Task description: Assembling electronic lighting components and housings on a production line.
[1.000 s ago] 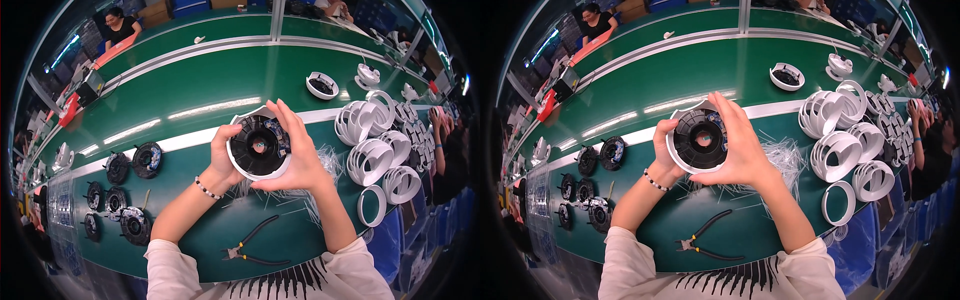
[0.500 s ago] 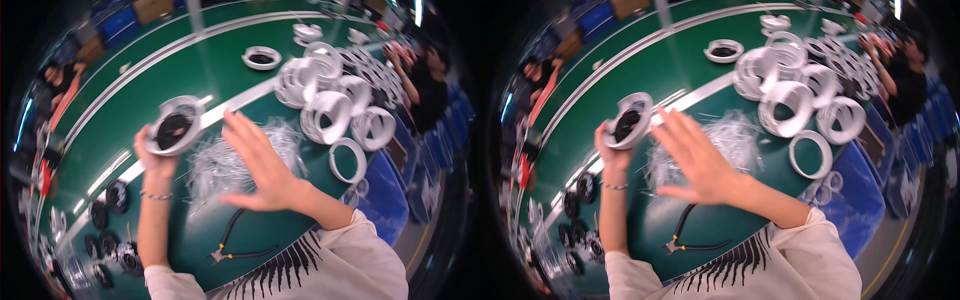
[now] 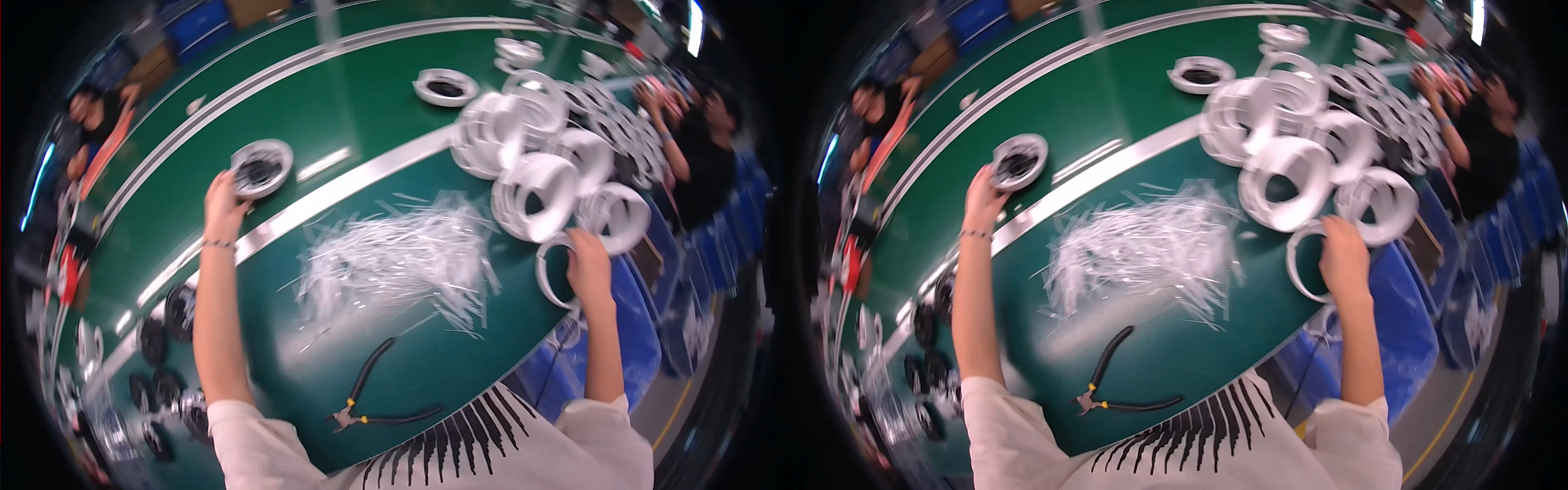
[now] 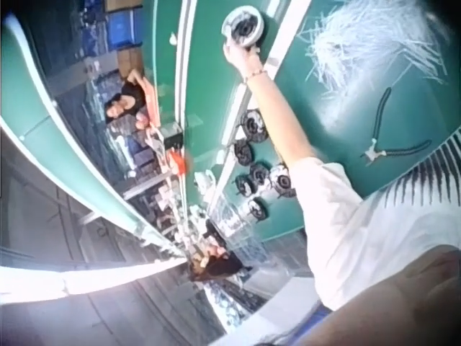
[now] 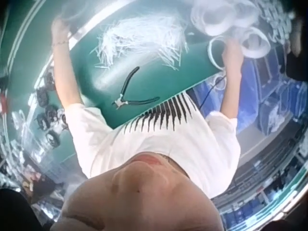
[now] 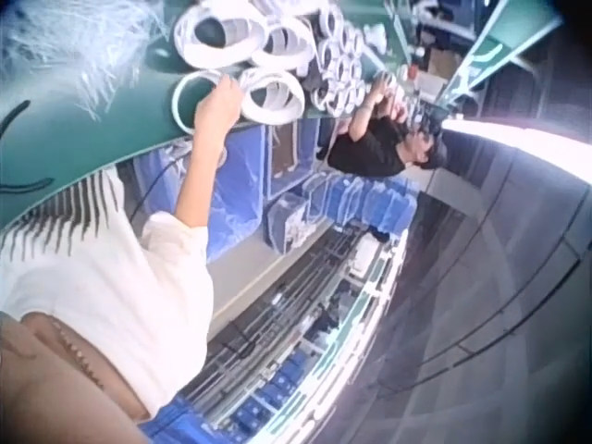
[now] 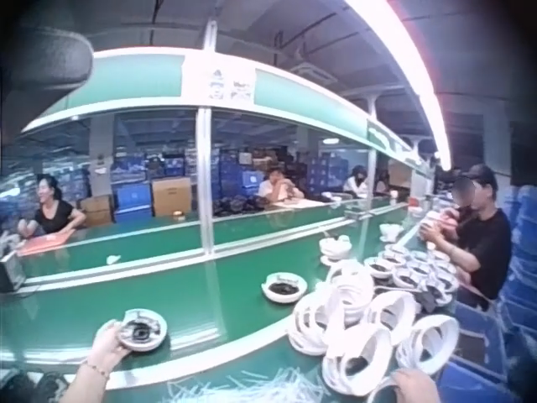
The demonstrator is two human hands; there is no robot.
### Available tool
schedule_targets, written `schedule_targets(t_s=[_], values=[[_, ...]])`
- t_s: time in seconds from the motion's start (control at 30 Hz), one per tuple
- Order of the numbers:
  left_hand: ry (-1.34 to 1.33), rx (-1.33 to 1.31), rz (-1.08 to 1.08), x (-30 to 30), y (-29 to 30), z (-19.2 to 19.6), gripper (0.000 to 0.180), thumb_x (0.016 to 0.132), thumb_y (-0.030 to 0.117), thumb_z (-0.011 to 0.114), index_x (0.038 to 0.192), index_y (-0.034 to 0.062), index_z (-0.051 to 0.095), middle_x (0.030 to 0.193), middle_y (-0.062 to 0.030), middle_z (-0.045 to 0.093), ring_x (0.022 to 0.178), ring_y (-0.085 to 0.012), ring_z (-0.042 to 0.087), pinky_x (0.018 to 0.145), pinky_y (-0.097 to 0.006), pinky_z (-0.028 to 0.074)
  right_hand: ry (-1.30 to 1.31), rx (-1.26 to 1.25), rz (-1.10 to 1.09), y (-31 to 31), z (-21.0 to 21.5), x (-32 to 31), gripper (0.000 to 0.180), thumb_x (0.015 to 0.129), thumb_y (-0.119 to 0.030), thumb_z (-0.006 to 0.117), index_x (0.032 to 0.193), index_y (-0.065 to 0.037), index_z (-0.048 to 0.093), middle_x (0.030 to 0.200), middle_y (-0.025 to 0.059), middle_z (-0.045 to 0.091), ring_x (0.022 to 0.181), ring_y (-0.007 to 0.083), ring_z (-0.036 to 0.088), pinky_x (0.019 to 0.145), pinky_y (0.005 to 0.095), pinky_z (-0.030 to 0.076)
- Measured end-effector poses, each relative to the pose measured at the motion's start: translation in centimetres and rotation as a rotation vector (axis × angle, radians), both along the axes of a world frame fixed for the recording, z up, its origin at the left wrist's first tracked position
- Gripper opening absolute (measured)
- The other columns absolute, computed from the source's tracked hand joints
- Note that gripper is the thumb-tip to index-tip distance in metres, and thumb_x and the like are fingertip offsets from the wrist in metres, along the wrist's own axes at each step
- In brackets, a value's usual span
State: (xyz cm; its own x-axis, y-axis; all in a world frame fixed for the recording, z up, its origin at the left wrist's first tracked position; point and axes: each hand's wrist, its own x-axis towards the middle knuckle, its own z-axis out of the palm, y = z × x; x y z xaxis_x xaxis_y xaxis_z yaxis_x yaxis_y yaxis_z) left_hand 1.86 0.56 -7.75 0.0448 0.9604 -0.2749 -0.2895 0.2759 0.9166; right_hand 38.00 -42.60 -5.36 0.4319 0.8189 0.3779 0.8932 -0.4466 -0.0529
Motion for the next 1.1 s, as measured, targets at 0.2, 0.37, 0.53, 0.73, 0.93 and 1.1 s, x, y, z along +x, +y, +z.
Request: schedule_targets(t_s=[0.2, 0.37, 0.53, 0.73, 0.93, 1.1], values=[[0.766, 0.586, 0.004, -6.7, -2.4, 5.7, 0.036, 0.077, 0.019, 0.06, 0.11, 0.0059, 0.055, 0.11, -0.0129, 0.056, 0.102, -0.0228, 0.053, 0.083, -0.031, 0.044, 0.054, -0.081, -0.004, -0.4, 0.2, 1.5, 0.013, 0.066, 0.002, 0.057, 0.079, 0.0, 0.058, 0.078, 0.0156, 0.055, 0.079, 0.0338, 0.052, 0.069, 0.0401, 0.041], [1.413, 0.531, -0.393, -18.8, -3.7, 8.8, 0.042, 0.068, 0.014, 0.066, 0.108, 0.0065, 0.057, 0.108, -0.012, 0.058, 0.1, -0.0252, 0.055, 0.086, -0.033, 0.044, 0.219, 0.132, 0.13, -1.9, 5.5, -2.2, 0.01, 0.071, 0.006, 0.056, 0.08, 0.003, 0.058, 0.073, 0.0116, 0.055, 0.064, 0.0253, 0.054, 0.058, 0.0295, 0.041], [1.559, 0.225, -0.583, -22.9, -6.8, 5.6, 0.056, 0.058, 0.015, 0.075, 0.11, 0.0063, 0.056, 0.105, -0.0127, 0.059, 0.095, -0.0263, 0.057, 0.082, -0.033, 0.046, 0.33, 0.243, 0.561, 4.0, 7.7, -11.4, 0.015, 0.069, 0.007, 0.057, 0.083, 0.005, 0.059, 0.073, 0.0123, 0.055, 0.065, 0.0213, 0.053, 0.057, 0.0274, 0.041], [1.527, 0.471, -0.44, -20.9, -8.3, 4.7, 0.048, 0.057, 0.012, 0.075, 0.101, 0.0049, 0.058, 0.094, -0.012, 0.06, 0.088, -0.0245, 0.057, 0.077, -0.033, 0.046, 0.637, 0.087, 0.898, 8.8, 3.7, -19.6, 0.016, 0.065, 0.004, 0.064, 0.08, 0.0, 0.062, 0.072, 0.0124, 0.058, 0.056, 0.0252, 0.057, 0.05, 0.0299, 0.046], [1.127, 0.6, -0.357, -17.7, -9.5, 4.9, 0.035, 0.063, 0.004, 0.069, 0.096, 0.0028, 0.058, 0.092, -0.0096, 0.062, 0.089, -0.0202, 0.058, 0.079, -0.031, 0.046, 0.475, -0.128, 0.86, 10.0, 2.1, -22.4, 0.031, 0.068, -0.012, 0.066, 0.094, 0.0, 0.058, 0.089, 0.0143, 0.057, 0.077, 0.0302, 0.057, 0.064, 0.0362, 0.047], [0.689, 0.523, -0.357, -13.2, -10.6, 5.9, 0.029, 0.069, -0.003, 0.062, 0.096, 0.0004, 0.056, 0.087, -0.0088, 0.06, 0.081, -0.015, 0.058, 0.074, -0.027, 0.047, 0.342, -0.507, 1.029, 8.5, 5.6, -24.8, 0.109, 0.043, -0.051, 0.077, 0.127, -0.001, 0.031, 0.133, 0.0277, 0.019, 0.12, 0.0471, 0.021, 0.091, 0.0613, 0.021]])
